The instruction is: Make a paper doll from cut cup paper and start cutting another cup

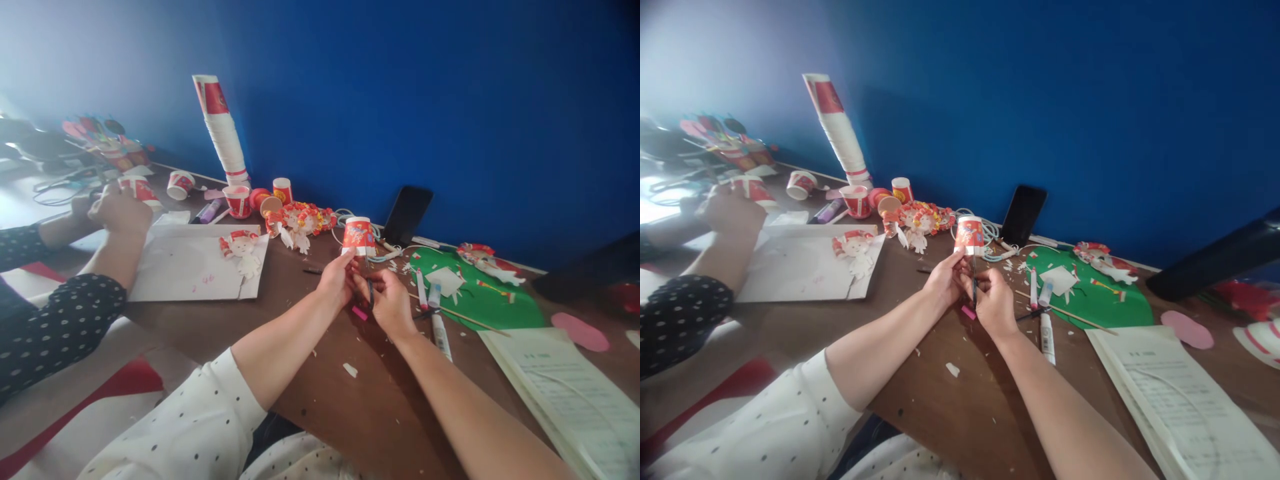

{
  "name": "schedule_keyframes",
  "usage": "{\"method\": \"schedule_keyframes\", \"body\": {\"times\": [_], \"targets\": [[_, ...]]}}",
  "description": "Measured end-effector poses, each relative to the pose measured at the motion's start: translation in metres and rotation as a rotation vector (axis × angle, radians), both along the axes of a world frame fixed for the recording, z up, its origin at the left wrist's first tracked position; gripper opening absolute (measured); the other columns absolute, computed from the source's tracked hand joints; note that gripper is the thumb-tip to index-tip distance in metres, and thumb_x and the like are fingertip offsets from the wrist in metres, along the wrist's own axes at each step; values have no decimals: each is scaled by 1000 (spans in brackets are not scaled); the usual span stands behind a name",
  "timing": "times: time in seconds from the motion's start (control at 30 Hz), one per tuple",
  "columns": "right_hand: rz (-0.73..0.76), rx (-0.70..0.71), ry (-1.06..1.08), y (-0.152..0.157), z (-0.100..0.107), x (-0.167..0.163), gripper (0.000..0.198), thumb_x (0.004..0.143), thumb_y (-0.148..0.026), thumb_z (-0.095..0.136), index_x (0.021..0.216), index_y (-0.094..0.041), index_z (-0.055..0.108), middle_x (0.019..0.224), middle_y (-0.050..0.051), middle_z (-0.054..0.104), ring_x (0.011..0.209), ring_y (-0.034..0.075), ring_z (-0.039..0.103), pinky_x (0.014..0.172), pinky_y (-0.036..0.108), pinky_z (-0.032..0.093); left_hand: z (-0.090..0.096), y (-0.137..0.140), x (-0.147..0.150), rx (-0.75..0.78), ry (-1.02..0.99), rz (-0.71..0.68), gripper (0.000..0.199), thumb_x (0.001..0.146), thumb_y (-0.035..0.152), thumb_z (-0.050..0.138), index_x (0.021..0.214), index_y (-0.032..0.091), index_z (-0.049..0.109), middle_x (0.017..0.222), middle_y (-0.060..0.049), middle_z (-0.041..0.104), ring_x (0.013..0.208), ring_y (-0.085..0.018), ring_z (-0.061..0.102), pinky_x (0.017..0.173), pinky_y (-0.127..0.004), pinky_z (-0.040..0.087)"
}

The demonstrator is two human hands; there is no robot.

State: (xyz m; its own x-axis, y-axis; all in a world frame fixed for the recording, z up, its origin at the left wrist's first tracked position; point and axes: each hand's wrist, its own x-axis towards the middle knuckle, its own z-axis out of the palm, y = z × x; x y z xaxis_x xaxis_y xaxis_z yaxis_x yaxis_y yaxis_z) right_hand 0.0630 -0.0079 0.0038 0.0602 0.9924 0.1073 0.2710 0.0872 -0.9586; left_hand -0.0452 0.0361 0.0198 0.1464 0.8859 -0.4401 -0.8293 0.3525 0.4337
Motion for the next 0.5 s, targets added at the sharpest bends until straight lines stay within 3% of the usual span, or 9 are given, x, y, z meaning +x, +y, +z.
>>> {"method": "schedule_keyframes", "body": {"times": [0.23, 0.5], "targets": [[-55, 30, 16, 8, 0, 5, 47, 65, -58, 76, 83, -20, 57, 55, -1, 61, 48, 15, 54, 43, 26, 40, -8, -7, 7, 104, 105, -224, 31, 87, 38, 53, 68, 14, 58, 39, -1, 49, 32, -16, 47, 35, -27, 35], [-47, 61, -33, 6, 1, 7, 45, 68, -59, 74, 84, -20, 57, 59, 1, 64, 48, 16, 56, 45, 27, 42, -3, -9, 8, 73, 99, -170, 27, 86, 33, 55, 66, 14, 56, 42, -1, 51, 33, -14, 48, 38, -26, 37]]}}
